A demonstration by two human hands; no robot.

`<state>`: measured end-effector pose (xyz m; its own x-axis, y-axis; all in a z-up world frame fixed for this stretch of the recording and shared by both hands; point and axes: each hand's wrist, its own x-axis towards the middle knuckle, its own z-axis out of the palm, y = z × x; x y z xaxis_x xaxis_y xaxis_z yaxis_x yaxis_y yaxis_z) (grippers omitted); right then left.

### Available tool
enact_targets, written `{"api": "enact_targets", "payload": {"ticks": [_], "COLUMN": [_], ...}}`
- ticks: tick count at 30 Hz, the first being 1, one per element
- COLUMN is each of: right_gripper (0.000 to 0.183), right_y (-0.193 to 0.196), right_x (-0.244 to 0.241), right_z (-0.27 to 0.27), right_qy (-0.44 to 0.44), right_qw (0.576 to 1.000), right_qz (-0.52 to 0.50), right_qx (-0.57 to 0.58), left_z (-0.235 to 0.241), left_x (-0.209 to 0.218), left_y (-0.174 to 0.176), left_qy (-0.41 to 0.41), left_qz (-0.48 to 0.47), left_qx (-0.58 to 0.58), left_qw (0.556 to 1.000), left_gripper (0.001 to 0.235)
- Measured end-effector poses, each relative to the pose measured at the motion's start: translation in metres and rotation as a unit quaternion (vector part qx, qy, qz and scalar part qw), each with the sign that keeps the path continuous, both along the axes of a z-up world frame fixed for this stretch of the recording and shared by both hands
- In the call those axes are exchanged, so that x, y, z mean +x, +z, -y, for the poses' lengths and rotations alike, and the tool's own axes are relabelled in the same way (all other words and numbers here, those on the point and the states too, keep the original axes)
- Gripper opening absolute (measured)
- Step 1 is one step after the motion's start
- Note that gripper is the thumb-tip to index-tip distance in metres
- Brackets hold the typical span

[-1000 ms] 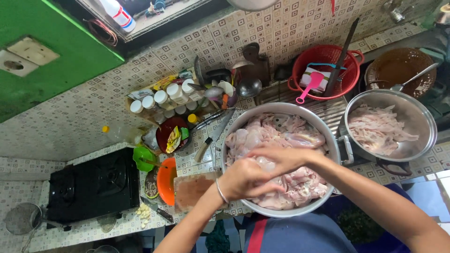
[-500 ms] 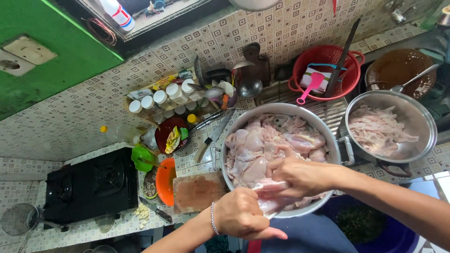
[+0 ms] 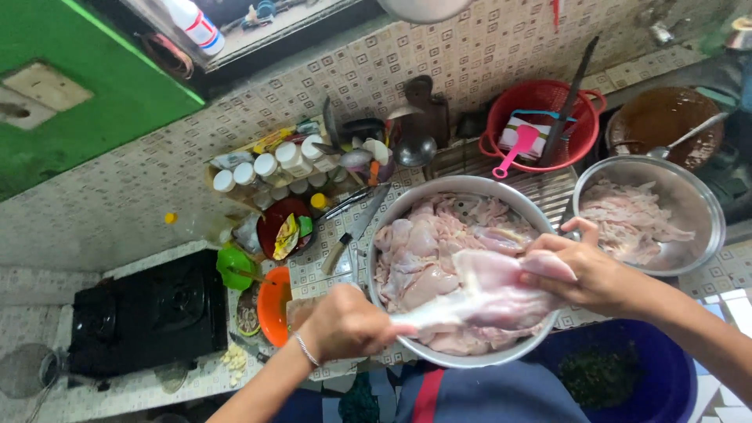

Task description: Removing skin and fat from raw chicken pieces by hand in a large metal bowl.

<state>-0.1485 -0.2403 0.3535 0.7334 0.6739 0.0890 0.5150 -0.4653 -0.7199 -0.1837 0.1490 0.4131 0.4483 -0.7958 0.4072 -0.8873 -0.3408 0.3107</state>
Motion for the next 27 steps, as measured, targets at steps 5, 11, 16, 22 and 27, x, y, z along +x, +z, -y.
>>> {"api": "enact_targets", "payload": {"ticks": [5, 11, 16, 22, 27], "right_gripper": [0.03, 0.023, 0.04, 0.023, 0.016], "right_y": [-0.032, -0.032, -0.033, -0.094, -0.017], "right_x": [-0.01, -0.025, -0.044, -0.067, -0.088], "right_z": [0.023, 0.023, 0.055, 0.14, 0.138], "right_qy": [-0.061, -0.081, -0.174, -0.2, -0.244], "right_qw": [0.996, 0.991, 0.974, 0.913, 0.762], "right_qz": [0.008, 0.017, 0.011, 0.11, 0.096], "right_qx": [-0.058, -0.102, -0.147, -0.338, -0.592], "left_z": [-0.02, -0.05, -0.106, -0.11, -0.038], "left_x": [0.004, 0.019, 0.031, 0.044, 0.058], "left_y": [-0.011, -0.026, -0.023, -0.024, -0.004], "left_qy": [0.011, 0.071, 0.279, 0.354, 0.334], "left_qz": [-0.073, -0.127, -0.204, -0.218, -0.326], "left_qx": [-0.003, -0.057, -0.023, -0.021, 0.19], "left_qw": [0.997, 0.988, 0.938, 0.909, 0.864], "left_gripper": [0.053, 0.038, 0.061, 0.057, 0.034]}}
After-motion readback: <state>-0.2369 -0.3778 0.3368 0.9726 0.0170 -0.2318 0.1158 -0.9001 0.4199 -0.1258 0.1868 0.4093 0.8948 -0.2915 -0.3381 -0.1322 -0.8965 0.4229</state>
